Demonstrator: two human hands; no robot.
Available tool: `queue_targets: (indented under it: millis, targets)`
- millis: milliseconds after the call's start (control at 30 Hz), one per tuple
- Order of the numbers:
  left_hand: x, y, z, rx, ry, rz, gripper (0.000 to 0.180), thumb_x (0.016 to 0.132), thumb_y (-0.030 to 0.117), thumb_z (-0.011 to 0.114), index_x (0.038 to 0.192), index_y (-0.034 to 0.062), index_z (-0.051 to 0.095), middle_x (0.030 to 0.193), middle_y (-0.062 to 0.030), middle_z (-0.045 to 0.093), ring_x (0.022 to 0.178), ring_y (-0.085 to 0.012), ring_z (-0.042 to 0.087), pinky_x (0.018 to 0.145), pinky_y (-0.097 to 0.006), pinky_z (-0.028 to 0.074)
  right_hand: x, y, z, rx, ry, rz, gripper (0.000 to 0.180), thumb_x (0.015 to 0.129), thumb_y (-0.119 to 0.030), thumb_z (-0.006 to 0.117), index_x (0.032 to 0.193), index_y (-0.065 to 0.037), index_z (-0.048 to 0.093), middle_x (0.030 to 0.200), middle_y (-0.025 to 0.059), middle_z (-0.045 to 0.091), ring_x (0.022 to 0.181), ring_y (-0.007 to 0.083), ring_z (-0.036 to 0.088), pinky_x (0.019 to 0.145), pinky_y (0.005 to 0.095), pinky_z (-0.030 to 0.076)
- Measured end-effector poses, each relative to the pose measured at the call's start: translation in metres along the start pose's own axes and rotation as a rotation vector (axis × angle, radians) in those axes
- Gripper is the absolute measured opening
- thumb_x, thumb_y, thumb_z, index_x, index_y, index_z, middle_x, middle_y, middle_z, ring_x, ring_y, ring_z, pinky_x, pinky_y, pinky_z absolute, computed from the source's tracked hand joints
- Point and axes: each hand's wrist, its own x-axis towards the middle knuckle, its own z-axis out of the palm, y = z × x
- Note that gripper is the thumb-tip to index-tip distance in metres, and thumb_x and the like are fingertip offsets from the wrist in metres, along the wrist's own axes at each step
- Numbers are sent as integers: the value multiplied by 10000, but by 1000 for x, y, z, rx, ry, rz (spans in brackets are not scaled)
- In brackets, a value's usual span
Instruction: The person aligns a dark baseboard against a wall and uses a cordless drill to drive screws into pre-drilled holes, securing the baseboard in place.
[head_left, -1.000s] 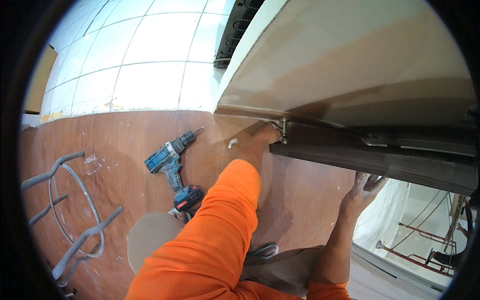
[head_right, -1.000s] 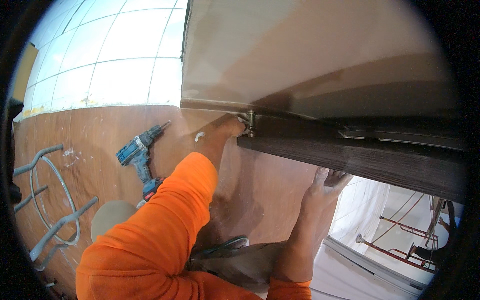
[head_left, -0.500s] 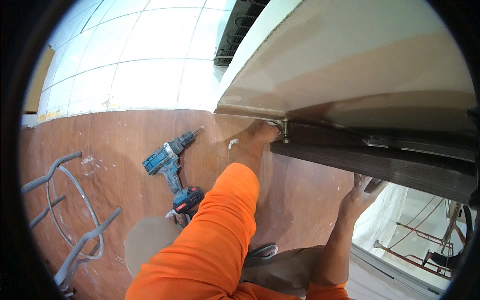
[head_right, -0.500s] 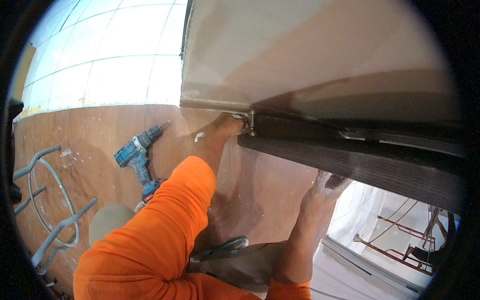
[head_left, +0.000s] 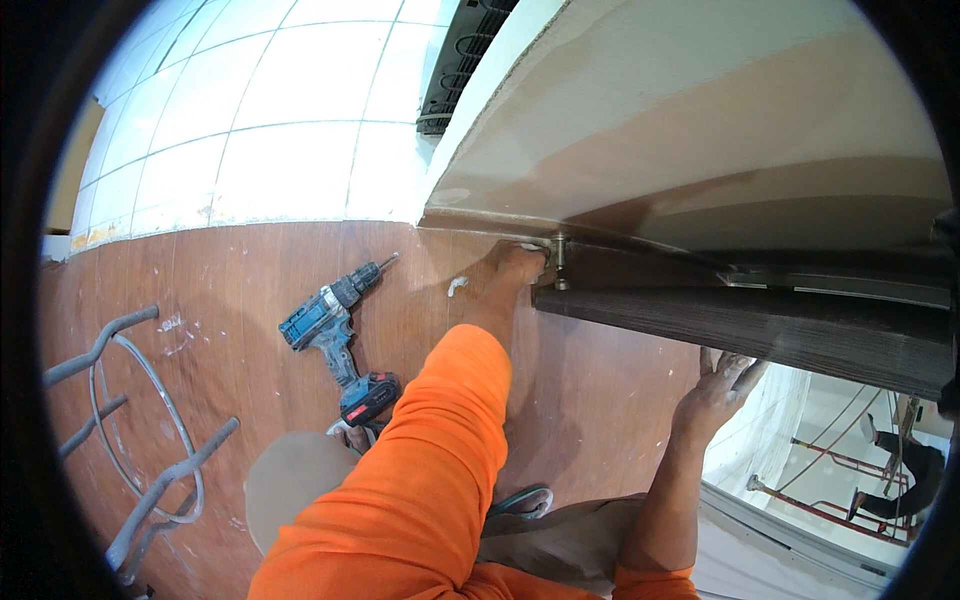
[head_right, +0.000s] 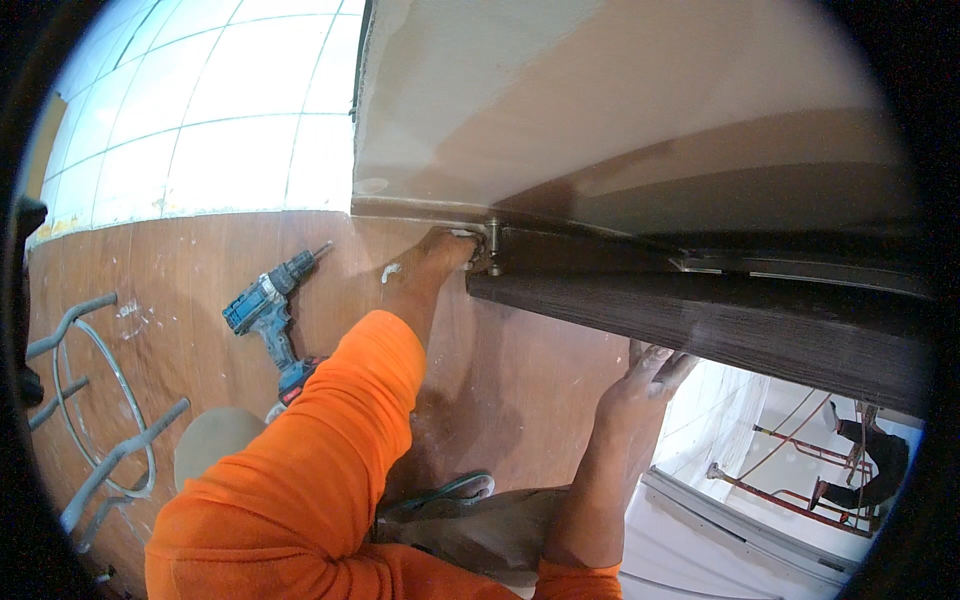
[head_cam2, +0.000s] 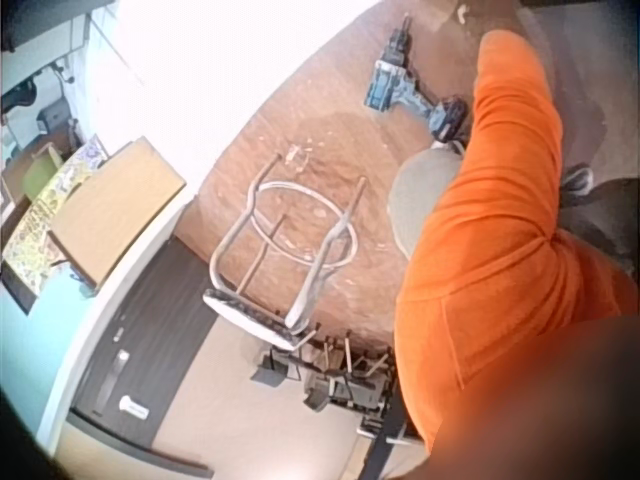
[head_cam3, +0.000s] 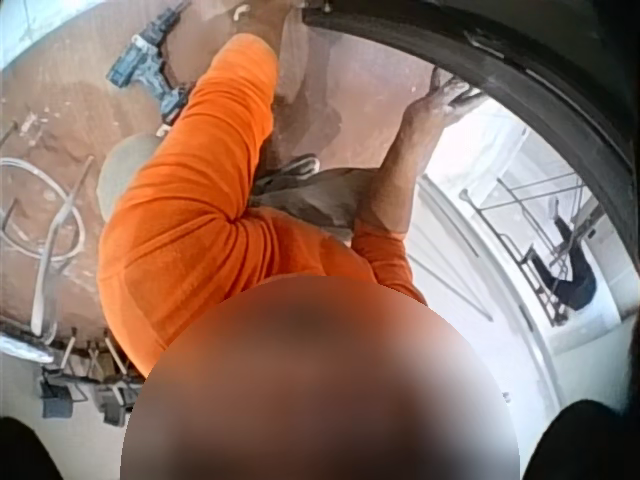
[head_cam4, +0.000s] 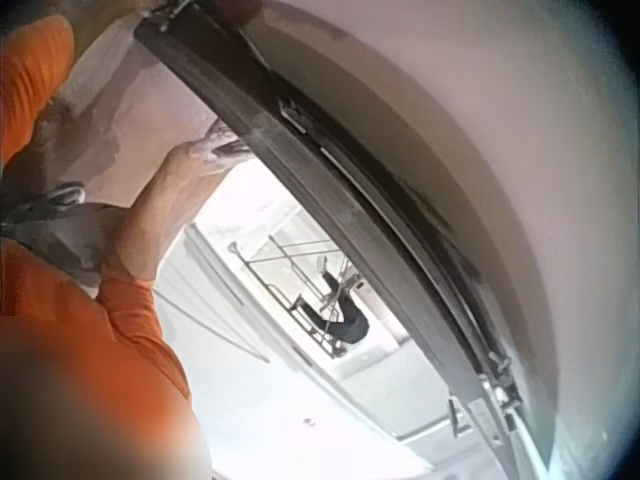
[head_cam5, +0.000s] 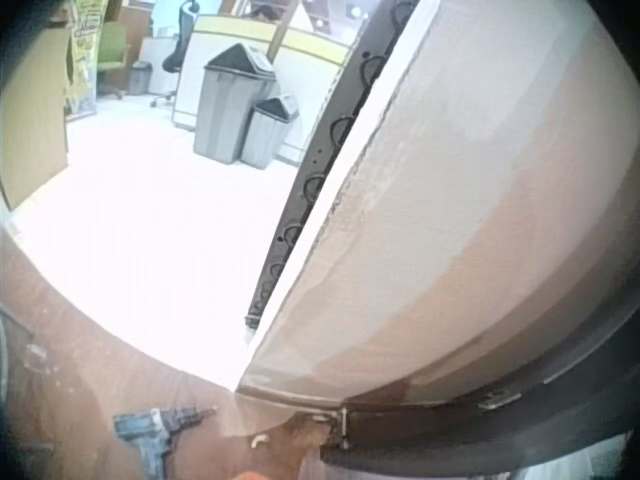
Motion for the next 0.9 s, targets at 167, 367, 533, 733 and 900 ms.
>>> queue_targets:
  millis: [167, 367, 533, 733, 900]
  targets:
    - [-16, 11, -9, 71, -71, -51, 518, 913, 347, 515, 1194, -52, 689, 1304, -267, 647, 1250, -366, 610, 1085, -397, 454, -16, -10, -4, 347, -130, 211, 795, 1032, -580, 477, 1618, -139, 170, 1610, 190, 302, 1467, 361, 362, 1155, 598, 359]
    - [-2, 1, 12, 275, -71, 97, 434, 889, 304, 620, 1145, -31, 724, 1222, -229, 700, 1174, -354, 658, 1014, -396, 500, -37, -18, 10, 293, -103, 203, 809, 1028, -668, 368, 1545, -50, 293, 1521, 191, 395, 1420, 305, 411, 1183, 464, 359]
    - [4, 2, 19, 206, -28, -14, 489, 936, 307, 496, 1232, -32, 688, 1409, -252, 582, 1304, -381, 566, 1116, -425, 441, -31, -17, 14, 349, -119, 225, 881, 976, -728, 425, 1586, -119, 241, 1579, 183, 330, 1458, 324, 360, 1195, 506, 334]
    - [-3, 2, 2, -12, 56, -80, 547, 876, 338, 569, 1273, -28, 660, 1418, -239, 580, 1308, -369, 563, 1125, -390, 430, -9, -19, 32, 385, -188, 143, 844, 1007, -677, 413, 1611, -140, 172, 1607, 210, 272, 1488, 377, 310, 1215, 562, 293]
    - [-6, 8, -10, 102, -69, -119, 532, 889, 303, 560, 1309, -14, 636, 1454, -215, 556, 1337, -362, 537, 1140, -386, 412, -5, -19, 36, 380, -145, 198, 933, 986, -705, 432, 1626, -113, 101, 1639, 248, 200, 1505, 438, 253, 1227, 603, 248]
